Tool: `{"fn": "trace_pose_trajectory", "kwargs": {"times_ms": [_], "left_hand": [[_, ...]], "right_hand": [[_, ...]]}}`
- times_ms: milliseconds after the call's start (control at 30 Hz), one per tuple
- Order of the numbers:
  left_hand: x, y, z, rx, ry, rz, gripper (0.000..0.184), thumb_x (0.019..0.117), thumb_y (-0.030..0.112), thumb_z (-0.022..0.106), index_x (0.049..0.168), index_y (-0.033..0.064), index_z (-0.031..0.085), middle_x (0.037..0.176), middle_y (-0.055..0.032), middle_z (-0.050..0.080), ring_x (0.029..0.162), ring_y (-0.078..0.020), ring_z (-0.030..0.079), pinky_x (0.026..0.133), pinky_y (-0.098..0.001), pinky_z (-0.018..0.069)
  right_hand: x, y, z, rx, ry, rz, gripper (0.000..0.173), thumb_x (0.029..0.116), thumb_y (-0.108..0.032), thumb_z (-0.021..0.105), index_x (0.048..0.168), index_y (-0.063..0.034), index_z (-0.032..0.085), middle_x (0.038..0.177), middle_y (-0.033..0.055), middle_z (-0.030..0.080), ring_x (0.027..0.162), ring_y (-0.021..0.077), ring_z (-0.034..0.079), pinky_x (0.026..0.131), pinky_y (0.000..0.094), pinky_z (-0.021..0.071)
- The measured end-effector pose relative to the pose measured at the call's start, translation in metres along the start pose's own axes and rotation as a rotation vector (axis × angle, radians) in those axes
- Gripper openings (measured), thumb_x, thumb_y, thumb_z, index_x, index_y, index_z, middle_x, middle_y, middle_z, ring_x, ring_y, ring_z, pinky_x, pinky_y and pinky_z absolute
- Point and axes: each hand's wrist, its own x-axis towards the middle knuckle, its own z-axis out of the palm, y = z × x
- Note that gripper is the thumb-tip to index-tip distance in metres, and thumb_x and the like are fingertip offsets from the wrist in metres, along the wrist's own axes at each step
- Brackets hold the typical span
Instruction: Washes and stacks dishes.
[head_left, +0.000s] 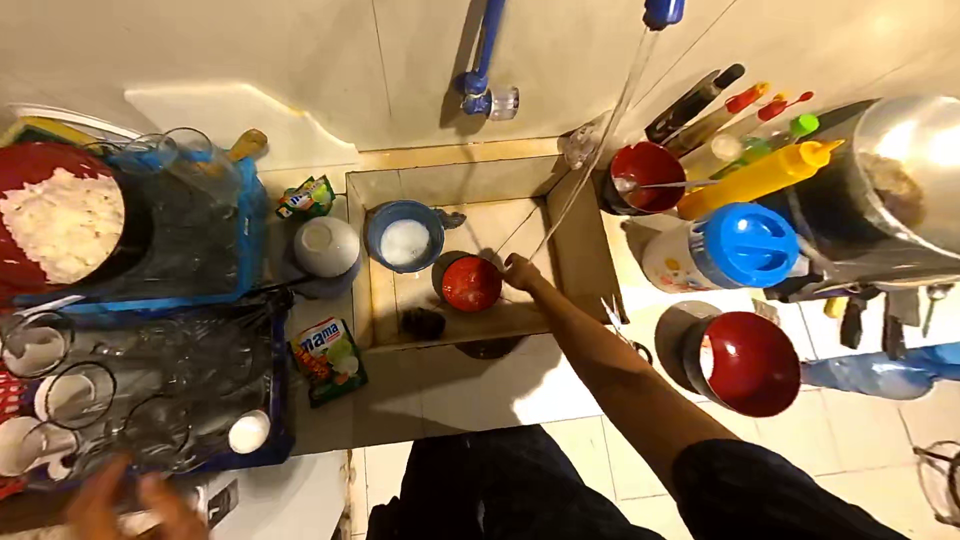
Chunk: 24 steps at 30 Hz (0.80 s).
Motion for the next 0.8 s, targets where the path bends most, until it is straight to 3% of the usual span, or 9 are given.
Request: {"fn": "trace_pose_trajectory", "kwargs": {"times_ms": [100, 167, 300, 400, 533, 667, 733, 800], "left_hand": [[-0.016, 0.058, 0.068, -0.087, -0.205, 0.017, 0.039, 0.1044, 0.015, 0.047, 0.126, -0.0160, 0.059, 0.125, -0.0339, 0.063, 0.118, -0.0375, 0.063, 0.102, -0.0447, 0.0510], [-0.019, 0.097, 0.111, -0.112, -0.370, 0.036, 0.037, 0.1024, 0.015, 0.048, 0.123, -0.0102, 0.065, 0.123, -0.0272, 0.067, 0.117, -0.0368, 0.065, 0.103, -0.0484, 0.0515], [-0.023, 0.146, 0.200, -0.245, -0.638, 0.068, 0.032, 0.1027, 0.012, 0.051, 0.126, -0.0031, 0.067, 0.128, -0.0197, 0.067, 0.118, -0.0309, 0.066, 0.102, -0.0452, 0.0538], [-0.017, 0.184, 0.258, -0.294, -0.857, 0.055, 0.033, 0.1059, 0.017, 0.050, 0.129, -0.0003, 0.066, 0.131, -0.0171, 0.066, 0.123, -0.0272, 0.064, 0.107, -0.0429, 0.0500], [0.000, 0.242, 0.327, -0.121, -1.256, 0.128, 0.040, 0.1081, 0.023, 0.047, 0.141, 0.0026, 0.057, 0.144, -0.0193, 0.057, 0.137, -0.0326, 0.052, 0.116, -0.0481, 0.0400], [-0.008, 0.280, 0.398, -0.074, -1.366, 0.151, 0.051, 0.1047, 0.029, 0.057, 0.146, 0.0003, 0.051, 0.148, -0.0232, 0.051, 0.140, -0.0377, 0.048, 0.115, -0.0538, 0.0393], [-0.015, 0.292, 0.424, -0.052, -1.378, 0.117, 0.049, 0.1043, 0.030, 0.056, 0.146, 0.0037, 0.053, 0.145, -0.0218, 0.055, 0.138, -0.0373, 0.050, 0.114, -0.0554, 0.0407], [-0.016, 0.303, 0.434, -0.021, -1.404, 0.093, 0.041, 0.1076, 0.026, 0.046, 0.140, 0.0042, 0.058, 0.138, -0.0228, 0.060, 0.132, -0.0386, 0.056, 0.109, -0.0576, 0.0436]], "right_hand": [[0.000, -0.007, 0.021, -0.114, -0.026, 0.011, 0.046, 0.0974, -0.032, 0.068, 0.126, 0.0049, 0.064, 0.126, 0.0313, 0.064, 0.121, 0.0486, 0.060, 0.100, 0.0687, 0.0467], [-0.010, -0.017, 0.023, -0.129, -0.007, 0.043, 0.040, 0.1006, -0.027, 0.062, 0.125, 0.0050, 0.064, 0.129, 0.0311, 0.062, 0.124, 0.0482, 0.058, 0.100, 0.0677, 0.0470], [-0.016, -0.012, 0.019, -0.151, 0.063, 0.013, 0.034, 0.0992, -0.018, 0.063, 0.125, 0.0045, 0.062, 0.119, 0.0316, 0.066, 0.112, 0.0495, 0.064, 0.091, 0.0671, 0.0517], [-0.021, -0.011, 0.010, -0.121, -0.021, 0.019, 0.034, 0.1003, -0.018, 0.062, 0.126, 0.0029, 0.063, 0.123, 0.0301, 0.065, 0.116, 0.0475, 0.063, 0.097, 0.0656, 0.0499], [-0.026, -0.006, -0.011, -0.139, -0.076, 0.088, 0.039, 0.0961, -0.022, 0.068, 0.125, 0.0034, 0.063, 0.122, 0.0288, 0.066, 0.116, 0.0449, 0.064, 0.096, 0.0642, 0.0507], [-0.038, -0.009, -0.035, -0.122, -0.172, 0.148, 0.040, 0.1002, -0.023, 0.064, 0.125, 0.0075, 0.063, 0.127, 0.0292, 0.064, 0.122, 0.0424, 0.061, 0.103, 0.0611, 0.0468], [-0.040, -0.014, -0.039, -0.070, -0.177, 0.201, 0.037, 0.1024, -0.026, 0.059, 0.120, 0.0051, 0.067, 0.120, 0.0235, 0.068, 0.112, 0.0343, 0.066, 0.100, 0.0531, 0.0504], [-0.037, -0.015, -0.045, -0.022, -0.187, 0.257, 0.035, 0.1029, -0.029, 0.058, 0.115, 0.0024, 0.069, 0.111, 0.0182, 0.070, 0.099, 0.0273, 0.068, 0.092, 0.0470, 0.0524]]}}
